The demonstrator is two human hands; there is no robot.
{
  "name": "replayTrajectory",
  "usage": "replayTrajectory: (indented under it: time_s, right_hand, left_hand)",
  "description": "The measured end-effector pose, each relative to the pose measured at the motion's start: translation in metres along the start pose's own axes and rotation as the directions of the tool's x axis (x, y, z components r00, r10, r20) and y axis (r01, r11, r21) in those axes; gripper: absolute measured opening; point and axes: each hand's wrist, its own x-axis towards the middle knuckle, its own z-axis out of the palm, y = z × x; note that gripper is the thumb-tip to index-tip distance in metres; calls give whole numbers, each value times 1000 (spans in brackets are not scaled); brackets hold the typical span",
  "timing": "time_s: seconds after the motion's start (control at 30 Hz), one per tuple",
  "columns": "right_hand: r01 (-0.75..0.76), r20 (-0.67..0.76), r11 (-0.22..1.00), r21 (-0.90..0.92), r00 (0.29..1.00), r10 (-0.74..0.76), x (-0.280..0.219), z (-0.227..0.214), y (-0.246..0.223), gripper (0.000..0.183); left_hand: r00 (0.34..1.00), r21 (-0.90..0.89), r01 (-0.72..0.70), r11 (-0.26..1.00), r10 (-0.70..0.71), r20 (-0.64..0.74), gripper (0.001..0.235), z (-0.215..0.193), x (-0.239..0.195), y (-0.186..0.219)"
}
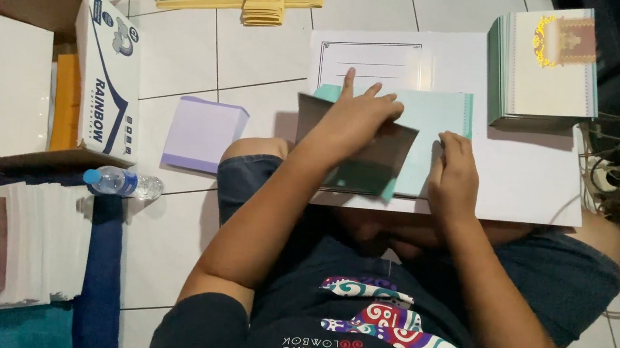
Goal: A person sits on the floor manually folding paper invitations and stacking them.
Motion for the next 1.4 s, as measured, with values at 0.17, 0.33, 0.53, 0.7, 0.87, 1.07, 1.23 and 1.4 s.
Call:
replayTrajectory:
  time_s: [0.17,0.33,0.53,0.7,0.87,1.07,1.23,1.4]
  right_hand:
    - [-261,114,906,334,965,236,16,-7,6,34]
    - [-388,304,823,415,912,276,9,5,12,46]
    - [-346,324,921,180,905,276,12,18,1,32]
    - [-341,407,938,61,867,288,16,14,-1,49]
    - [-263,434,964,40,874,220,15,-12,-42,49]
    - [82,450,993,-79,892,-38,6,1,-11,39]
    - [397,440,888,-233,857,-268,38,0,-32,47]
    - [422,453,886,-192,839,-301,81,39,-7,60]
  left_hand:
    - [897,-597,121,793,-345,-277,19,-33,-52,-4]
    - [670,-899,57,434,-684,-288,11,-1,-61,4]
    - [589,-759,232,609,-708,-388,52,37,-42,13]
    - [807,-235,228,945,-319,-497,50,61,-32,27]
    - [856,-251,172,953,-271,-441,65,80,-27,25]
    - [873,-212,202,956,-274,-403,57,59,-36,29]
    - [872,-116,227,967,-255,-417,48,67,-34,27]
    - [870,-145,208,967,-251,-425,50,56,-40,30]
